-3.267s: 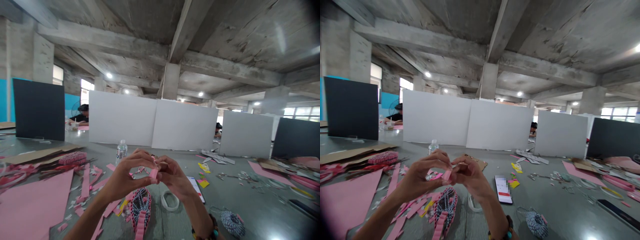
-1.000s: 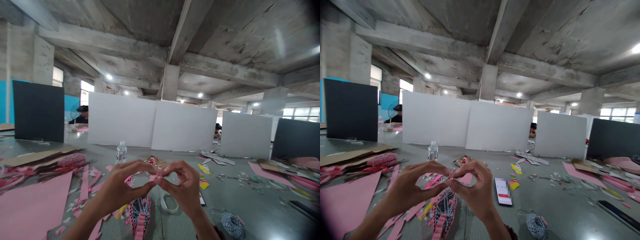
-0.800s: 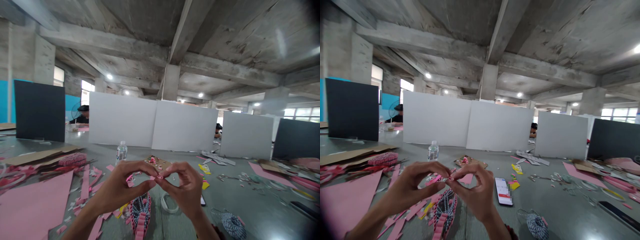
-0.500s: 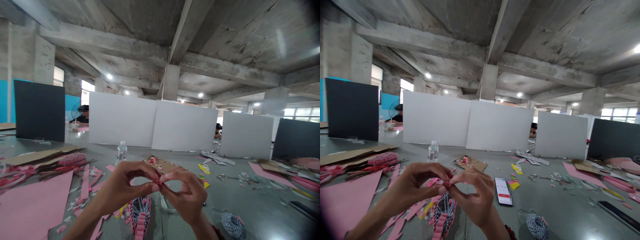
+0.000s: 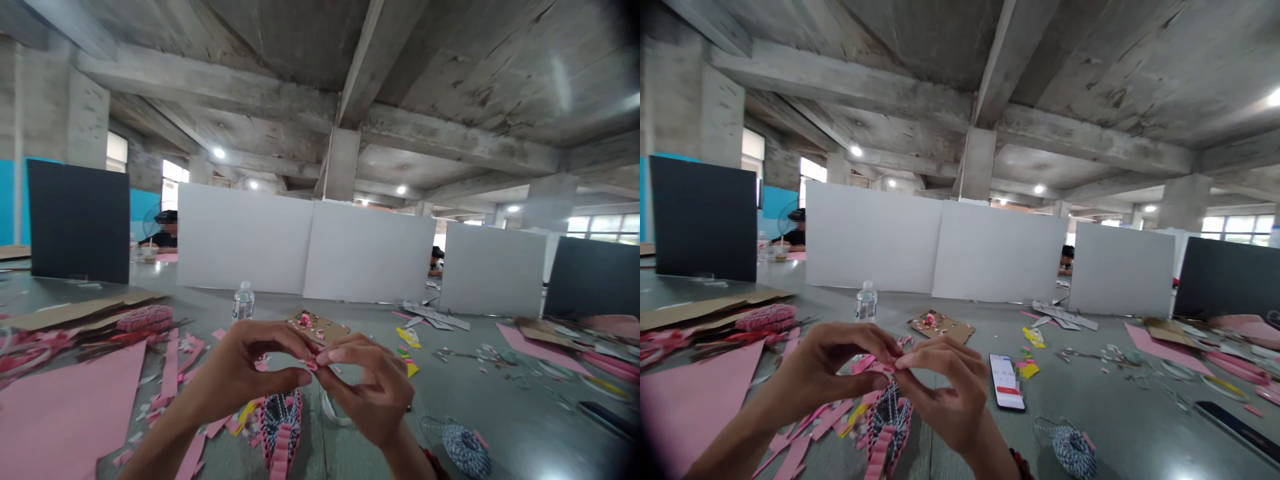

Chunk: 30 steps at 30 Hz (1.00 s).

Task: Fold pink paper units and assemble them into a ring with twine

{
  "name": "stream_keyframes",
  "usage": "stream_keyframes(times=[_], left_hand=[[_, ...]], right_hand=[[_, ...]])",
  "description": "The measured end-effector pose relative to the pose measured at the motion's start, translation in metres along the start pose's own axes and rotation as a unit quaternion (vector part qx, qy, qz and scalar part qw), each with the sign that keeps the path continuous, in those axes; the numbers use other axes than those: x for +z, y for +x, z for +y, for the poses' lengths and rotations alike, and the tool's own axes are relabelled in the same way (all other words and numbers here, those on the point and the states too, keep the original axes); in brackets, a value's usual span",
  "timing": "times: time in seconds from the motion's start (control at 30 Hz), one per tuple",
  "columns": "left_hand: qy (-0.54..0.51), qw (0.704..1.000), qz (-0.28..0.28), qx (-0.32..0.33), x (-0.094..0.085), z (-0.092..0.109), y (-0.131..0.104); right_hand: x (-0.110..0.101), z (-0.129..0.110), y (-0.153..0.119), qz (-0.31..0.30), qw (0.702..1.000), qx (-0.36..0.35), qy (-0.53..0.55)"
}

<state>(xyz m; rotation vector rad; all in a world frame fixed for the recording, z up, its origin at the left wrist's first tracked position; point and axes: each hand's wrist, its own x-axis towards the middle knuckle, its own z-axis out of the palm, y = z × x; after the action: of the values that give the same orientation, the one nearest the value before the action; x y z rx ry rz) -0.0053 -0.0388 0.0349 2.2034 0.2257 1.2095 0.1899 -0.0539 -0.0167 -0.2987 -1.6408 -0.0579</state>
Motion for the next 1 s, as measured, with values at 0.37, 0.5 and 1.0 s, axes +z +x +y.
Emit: stream_keyframes(times=[0.37, 0.5, 1.0], left_hand=[[0.041, 0.999, 0.003, 0.032, -0.004, -0.001, -0.001], [0.079, 0.995, 0.006, 0.057, -0.005, 0.000, -0.002], [0.156, 0.968, 0.116, 0.157, 0.003, 0.001, -0.003]], right_hand=[[0.001, 0.000, -0.002, 0.012, 0.997, 0.056, 0.043], [-0.001, -0.002, 0.000, 0.005, 0.998, 0.056, 0.036], [0.011, -0.010, 0.007, 0.035, 0.986, 0.119, 0.108]])
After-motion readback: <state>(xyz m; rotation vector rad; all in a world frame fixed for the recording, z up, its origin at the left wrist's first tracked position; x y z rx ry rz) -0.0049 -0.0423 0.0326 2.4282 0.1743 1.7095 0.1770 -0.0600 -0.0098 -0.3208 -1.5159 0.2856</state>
